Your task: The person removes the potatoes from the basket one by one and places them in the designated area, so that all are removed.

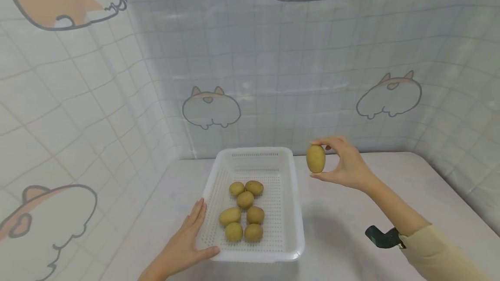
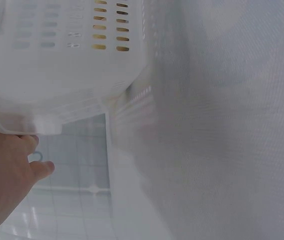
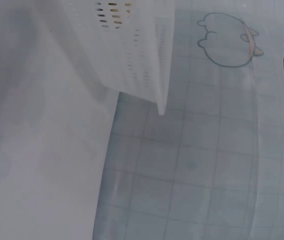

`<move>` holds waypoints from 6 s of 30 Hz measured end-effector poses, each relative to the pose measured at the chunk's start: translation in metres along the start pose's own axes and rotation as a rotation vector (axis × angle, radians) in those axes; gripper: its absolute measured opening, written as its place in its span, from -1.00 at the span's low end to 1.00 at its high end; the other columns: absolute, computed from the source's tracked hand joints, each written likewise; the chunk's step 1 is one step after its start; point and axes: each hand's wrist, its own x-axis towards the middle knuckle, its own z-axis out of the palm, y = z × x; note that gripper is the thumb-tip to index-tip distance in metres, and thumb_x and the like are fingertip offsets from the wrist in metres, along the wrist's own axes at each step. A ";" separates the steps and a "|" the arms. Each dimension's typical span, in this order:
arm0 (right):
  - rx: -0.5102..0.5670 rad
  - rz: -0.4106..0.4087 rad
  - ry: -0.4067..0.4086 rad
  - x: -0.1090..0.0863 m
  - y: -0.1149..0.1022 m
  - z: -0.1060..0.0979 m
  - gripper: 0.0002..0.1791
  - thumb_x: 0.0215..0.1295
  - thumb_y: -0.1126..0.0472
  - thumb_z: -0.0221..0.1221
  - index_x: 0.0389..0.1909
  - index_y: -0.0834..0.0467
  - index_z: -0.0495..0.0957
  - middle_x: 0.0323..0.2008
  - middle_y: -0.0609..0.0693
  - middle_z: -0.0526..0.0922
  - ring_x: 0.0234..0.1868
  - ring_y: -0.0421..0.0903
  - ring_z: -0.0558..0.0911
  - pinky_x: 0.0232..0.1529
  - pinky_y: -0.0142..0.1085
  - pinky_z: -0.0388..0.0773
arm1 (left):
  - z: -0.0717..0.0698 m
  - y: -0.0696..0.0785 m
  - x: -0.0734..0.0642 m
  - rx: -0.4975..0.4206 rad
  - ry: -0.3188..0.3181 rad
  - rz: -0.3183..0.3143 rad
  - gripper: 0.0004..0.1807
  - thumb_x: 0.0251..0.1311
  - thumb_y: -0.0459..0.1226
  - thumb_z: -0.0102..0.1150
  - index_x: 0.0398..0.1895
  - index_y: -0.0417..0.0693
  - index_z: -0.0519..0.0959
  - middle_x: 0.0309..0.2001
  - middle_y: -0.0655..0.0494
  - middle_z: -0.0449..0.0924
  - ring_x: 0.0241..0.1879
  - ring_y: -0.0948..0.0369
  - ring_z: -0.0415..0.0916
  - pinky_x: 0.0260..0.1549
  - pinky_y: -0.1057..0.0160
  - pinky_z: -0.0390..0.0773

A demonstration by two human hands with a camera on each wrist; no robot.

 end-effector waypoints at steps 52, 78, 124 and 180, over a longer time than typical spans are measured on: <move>-0.044 0.278 -0.155 -0.069 0.056 0.023 -0.19 -0.31 0.10 0.60 0.10 0.08 0.52 -0.21 -0.06 0.50 -0.16 -0.10 0.42 -0.31 -0.19 0.41 | -0.001 0.000 0.001 -0.006 -0.026 -0.015 0.25 -0.08 0.18 0.38 0.47 -0.37 -0.05 0.51 -0.21 -0.20 0.43 -0.18 -0.09 0.23 -0.29 0.06; -0.060 0.437 -0.340 -0.076 0.087 0.078 -0.24 -0.18 0.01 0.51 0.09 0.22 0.49 -0.09 0.11 0.60 -0.11 0.05 0.51 -0.22 -0.08 0.52 | 0.001 -0.001 0.000 -0.014 -0.013 -0.024 0.25 -0.08 0.22 0.36 0.47 -0.34 -0.05 0.51 -0.18 -0.19 0.44 -0.14 -0.09 0.32 -0.10 -0.04; -0.079 0.284 -0.397 -0.072 0.089 0.095 -0.17 0.06 -0.02 0.39 0.24 0.40 0.37 -0.01 0.31 0.59 -0.05 0.25 0.50 -0.06 0.09 0.41 | 0.000 0.000 0.002 -0.033 -0.044 -0.055 0.23 -0.06 0.17 0.37 0.47 -0.35 -0.05 0.52 -0.14 -0.26 0.41 -0.22 -0.07 0.24 -0.32 0.06; 0.161 -0.127 0.074 -0.002 -0.012 0.051 -0.23 -0.29 0.24 0.57 0.09 0.13 0.53 -0.06 -0.07 0.61 -0.08 -0.13 0.45 -0.10 -0.31 0.39 | -0.001 0.000 0.001 -0.036 -0.044 -0.052 0.23 -0.06 0.15 0.38 0.48 -0.35 -0.07 0.53 -0.14 -0.27 0.40 -0.27 -0.09 0.18 -0.37 0.11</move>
